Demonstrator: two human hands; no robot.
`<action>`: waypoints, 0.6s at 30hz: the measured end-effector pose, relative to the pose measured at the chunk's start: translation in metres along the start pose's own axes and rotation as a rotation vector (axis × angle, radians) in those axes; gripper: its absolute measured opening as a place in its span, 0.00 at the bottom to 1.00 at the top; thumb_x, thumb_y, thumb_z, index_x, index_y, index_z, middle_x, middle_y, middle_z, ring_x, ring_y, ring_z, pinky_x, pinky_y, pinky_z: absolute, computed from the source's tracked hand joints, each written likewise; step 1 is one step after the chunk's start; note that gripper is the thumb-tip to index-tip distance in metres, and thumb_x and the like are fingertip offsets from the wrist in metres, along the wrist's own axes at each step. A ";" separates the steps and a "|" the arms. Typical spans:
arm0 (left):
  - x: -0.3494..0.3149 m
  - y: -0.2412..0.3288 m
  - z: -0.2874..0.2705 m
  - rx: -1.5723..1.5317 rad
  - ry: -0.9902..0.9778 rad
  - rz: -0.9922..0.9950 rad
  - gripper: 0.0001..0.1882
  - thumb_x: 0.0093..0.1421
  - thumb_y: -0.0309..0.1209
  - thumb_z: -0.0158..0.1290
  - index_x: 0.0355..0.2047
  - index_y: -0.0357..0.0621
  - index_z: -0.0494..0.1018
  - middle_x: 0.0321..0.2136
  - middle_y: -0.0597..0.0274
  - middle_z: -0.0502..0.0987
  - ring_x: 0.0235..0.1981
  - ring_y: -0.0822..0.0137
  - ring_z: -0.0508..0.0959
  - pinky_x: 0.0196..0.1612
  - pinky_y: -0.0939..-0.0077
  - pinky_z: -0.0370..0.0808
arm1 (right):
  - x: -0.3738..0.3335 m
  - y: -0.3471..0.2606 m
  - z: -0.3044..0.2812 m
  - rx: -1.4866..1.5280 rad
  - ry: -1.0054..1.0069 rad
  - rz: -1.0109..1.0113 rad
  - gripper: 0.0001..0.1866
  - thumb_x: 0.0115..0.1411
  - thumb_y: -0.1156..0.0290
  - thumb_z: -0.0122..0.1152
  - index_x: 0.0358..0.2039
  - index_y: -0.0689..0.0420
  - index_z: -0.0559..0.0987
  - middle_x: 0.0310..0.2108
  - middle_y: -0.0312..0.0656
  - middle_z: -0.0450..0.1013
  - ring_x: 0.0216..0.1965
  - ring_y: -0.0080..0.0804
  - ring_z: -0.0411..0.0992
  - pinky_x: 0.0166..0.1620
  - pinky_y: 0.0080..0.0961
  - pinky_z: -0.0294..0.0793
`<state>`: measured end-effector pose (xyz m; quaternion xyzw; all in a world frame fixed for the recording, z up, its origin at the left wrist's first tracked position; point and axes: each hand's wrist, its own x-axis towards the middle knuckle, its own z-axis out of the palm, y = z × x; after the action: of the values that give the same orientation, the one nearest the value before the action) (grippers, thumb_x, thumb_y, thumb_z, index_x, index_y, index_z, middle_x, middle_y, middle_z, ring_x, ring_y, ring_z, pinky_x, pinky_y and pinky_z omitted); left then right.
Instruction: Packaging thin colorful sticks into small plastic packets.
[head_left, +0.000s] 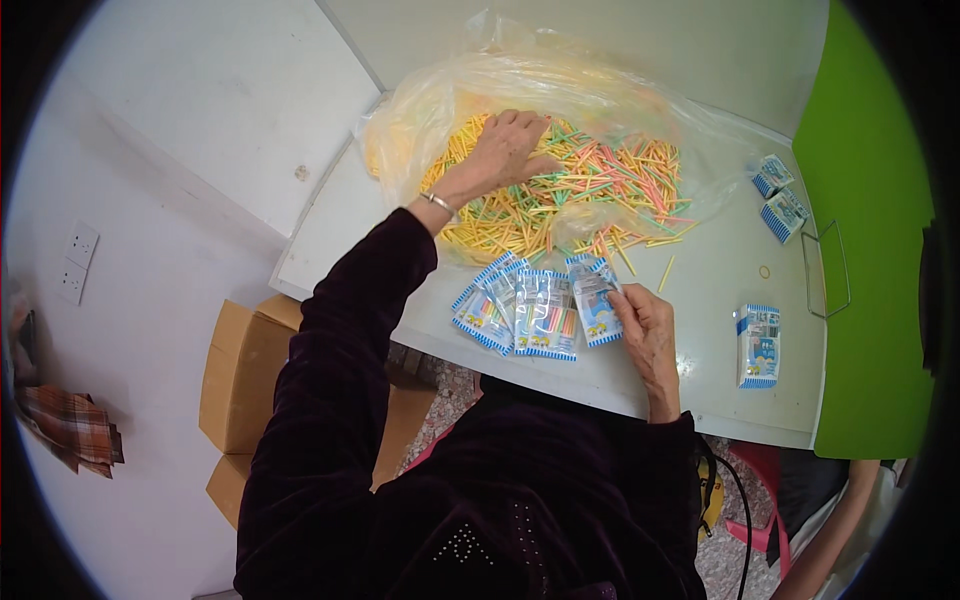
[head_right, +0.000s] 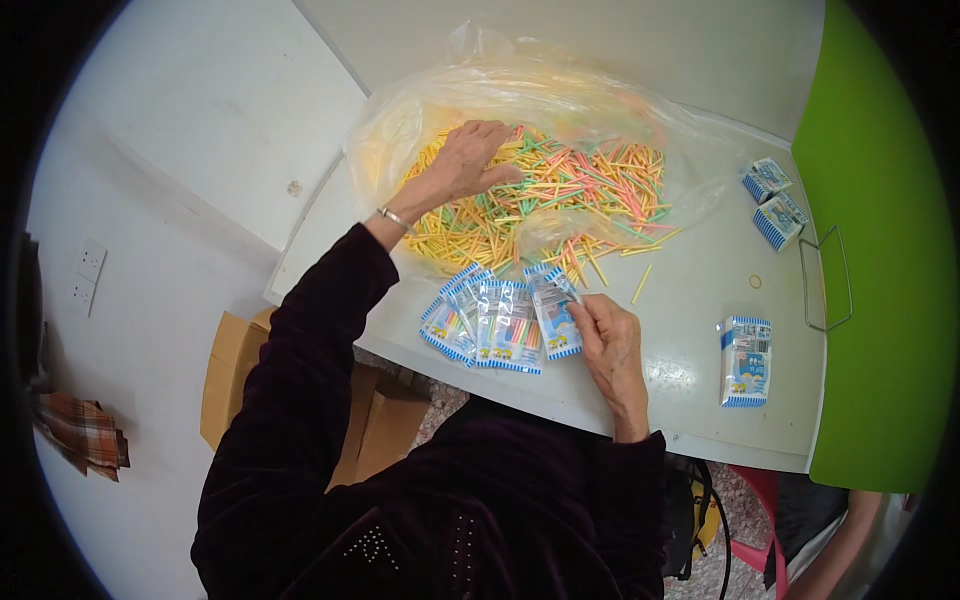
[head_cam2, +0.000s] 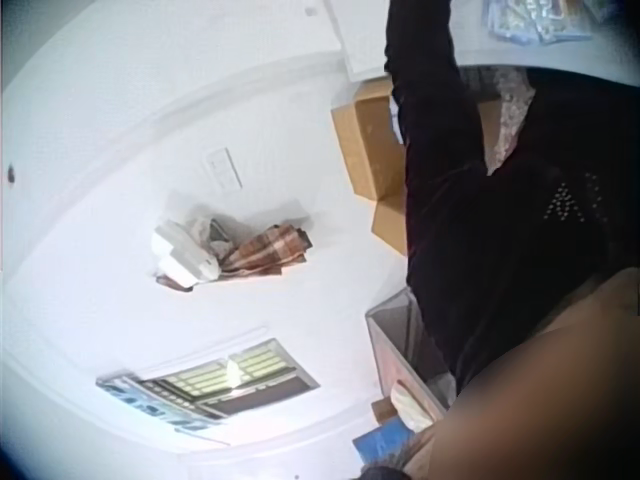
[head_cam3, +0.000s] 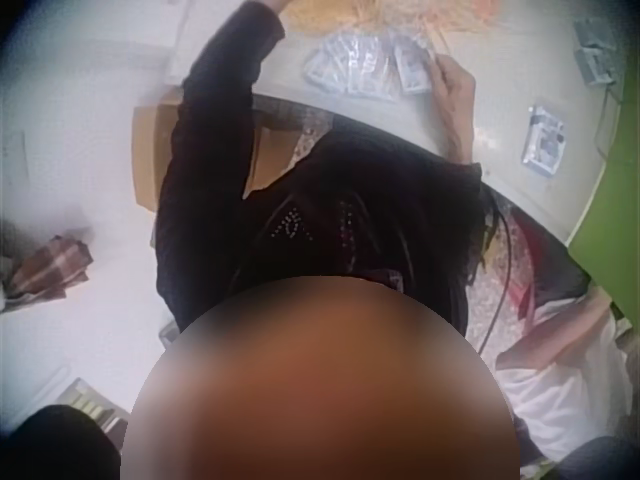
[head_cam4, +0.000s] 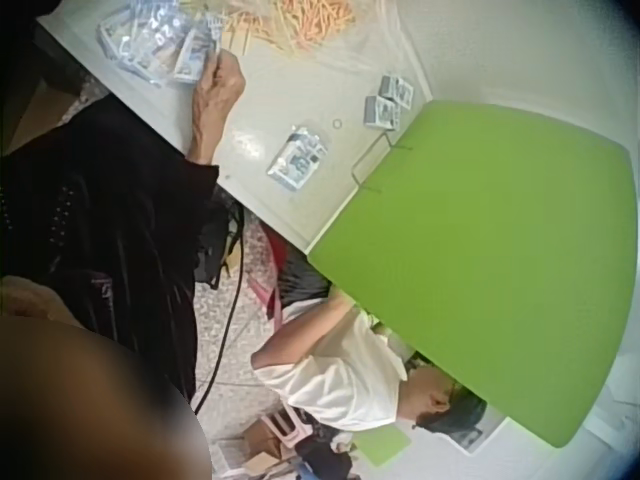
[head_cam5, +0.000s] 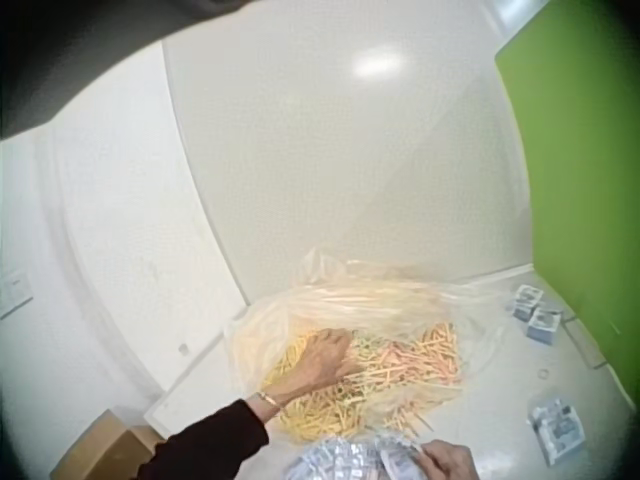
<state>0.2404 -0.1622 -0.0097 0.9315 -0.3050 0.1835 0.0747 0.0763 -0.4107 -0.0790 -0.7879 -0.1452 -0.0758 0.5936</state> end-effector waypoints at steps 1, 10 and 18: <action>0.002 -0.008 0.004 0.150 -0.109 0.005 0.40 0.53 0.56 0.51 0.54 0.34 0.61 0.52 0.42 0.65 0.56 0.48 0.63 0.56 0.55 0.59 | -0.001 0.000 0.000 -0.002 0.005 -0.002 0.07 0.57 0.75 0.55 0.27 0.66 0.74 0.17 0.46 0.66 0.17 0.31 0.62 0.23 0.25 0.60; -0.026 -0.014 0.036 0.074 -0.123 0.024 0.48 0.55 0.62 0.43 0.59 0.30 0.50 0.56 0.39 0.57 0.60 0.44 0.54 0.59 0.46 0.51 | 0.000 -0.001 0.000 -0.017 -0.001 0.028 0.08 0.57 0.74 0.55 0.26 0.66 0.73 0.17 0.48 0.65 0.17 0.35 0.62 0.23 0.27 0.61; -0.027 0.000 0.027 0.383 -0.029 0.130 0.40 0.54 0.58 0.47 0.51 0.31 0.61 0.51 0.43 0.62 0.56 0.46 0.59 0.53 0.47 0.58 | 0.001 0.000 0.002 0.017 0.021 0.043 0.09 0.57 0.74 0.55 0.25 0.67 0.72 0.16 0.47 0.64 0.16 0.31 0.60 0.22 0.27 0.60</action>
<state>0.2281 -0.1548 -0.0453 0.9097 -0.3249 0.2290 -0.1204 0.0772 -0.4092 -0.0794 -0.7848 -0.1227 -0.0703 0.6034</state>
